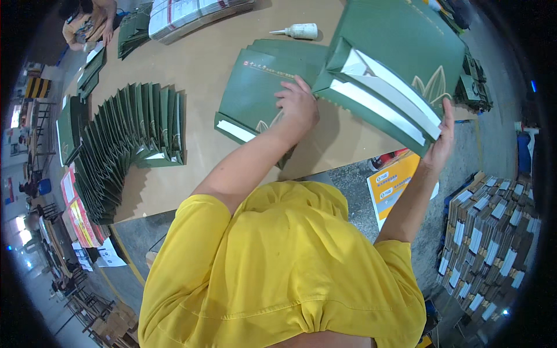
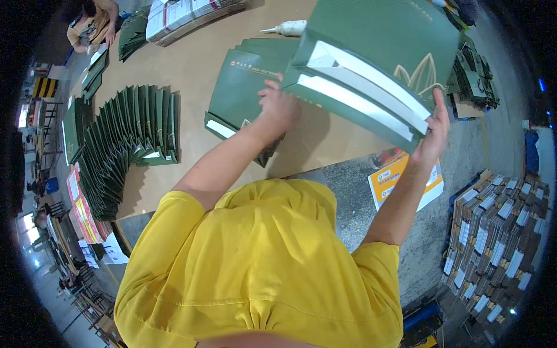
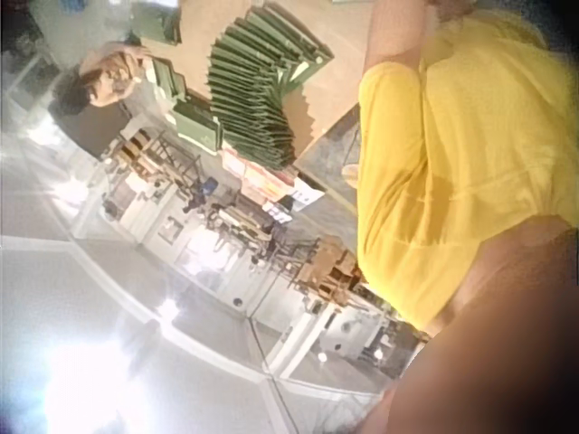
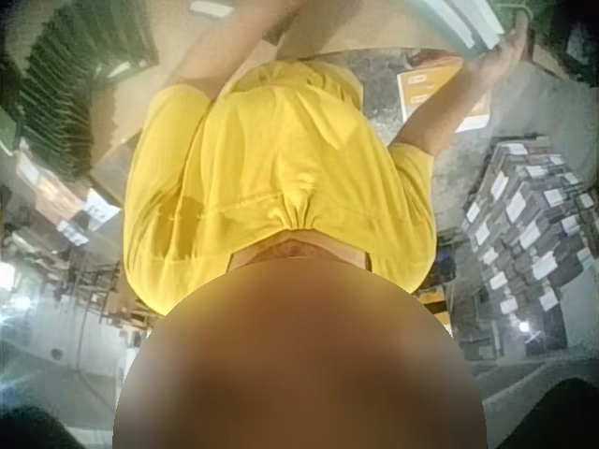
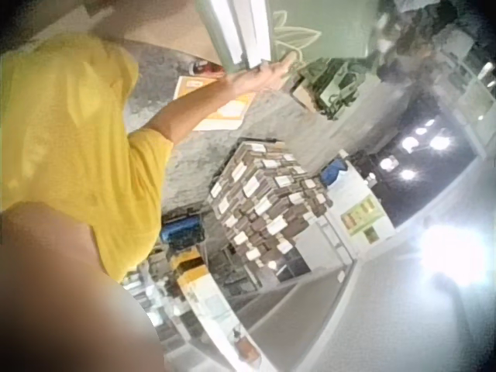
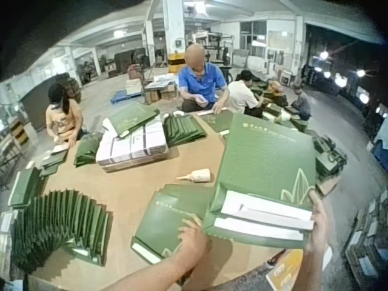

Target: Organizing and folding green folders and inserting white paper strips at an industrial workstation.

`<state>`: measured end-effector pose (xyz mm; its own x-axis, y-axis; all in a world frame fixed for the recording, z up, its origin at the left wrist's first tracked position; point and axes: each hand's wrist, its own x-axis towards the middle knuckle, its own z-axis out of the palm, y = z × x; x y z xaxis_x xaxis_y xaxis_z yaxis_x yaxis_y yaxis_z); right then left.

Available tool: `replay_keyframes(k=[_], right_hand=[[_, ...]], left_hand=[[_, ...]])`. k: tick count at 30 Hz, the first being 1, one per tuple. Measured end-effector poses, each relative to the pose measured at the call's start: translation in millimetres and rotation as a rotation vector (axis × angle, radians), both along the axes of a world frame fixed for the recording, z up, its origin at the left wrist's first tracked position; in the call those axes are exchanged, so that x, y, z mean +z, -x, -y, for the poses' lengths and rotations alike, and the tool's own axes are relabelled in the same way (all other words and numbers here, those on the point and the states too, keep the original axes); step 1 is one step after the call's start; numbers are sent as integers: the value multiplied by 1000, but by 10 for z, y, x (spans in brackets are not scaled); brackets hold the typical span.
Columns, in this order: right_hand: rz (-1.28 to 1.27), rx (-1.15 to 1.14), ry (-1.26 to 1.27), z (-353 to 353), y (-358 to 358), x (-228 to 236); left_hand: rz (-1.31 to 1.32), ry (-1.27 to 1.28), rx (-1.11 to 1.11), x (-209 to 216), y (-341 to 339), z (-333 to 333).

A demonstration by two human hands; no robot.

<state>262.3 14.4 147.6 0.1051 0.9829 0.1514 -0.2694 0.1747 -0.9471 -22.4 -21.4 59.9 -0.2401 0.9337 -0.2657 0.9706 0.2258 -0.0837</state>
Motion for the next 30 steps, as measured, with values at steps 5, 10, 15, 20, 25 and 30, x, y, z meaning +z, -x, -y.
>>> replay_keyframes(k=[5, 10, 15, 20, 25, 30], right_hand=[[-71, 41, 163, 168, 556, -120], [-105, 130, 251, 324, 1123, -601], [-377, 212, 384, 362, 1689, -930], [-438, 254, 438, 294, 1820, -1410], [-493, 244, 509, 192, 1783, -1629], [-429, 232, 536, 147, 1765, -1745]], left_hand=[[207, 159, -251, -809, -132, -29], [555, -120, -309, -1015, 36, 138], [809, -368, -309, -945, 279, 310], [645, -336, -278, -726, 329, 455], [510, 260, -374, -348, 730, 464], [398, -223, -713, -415, 1245, 836]])
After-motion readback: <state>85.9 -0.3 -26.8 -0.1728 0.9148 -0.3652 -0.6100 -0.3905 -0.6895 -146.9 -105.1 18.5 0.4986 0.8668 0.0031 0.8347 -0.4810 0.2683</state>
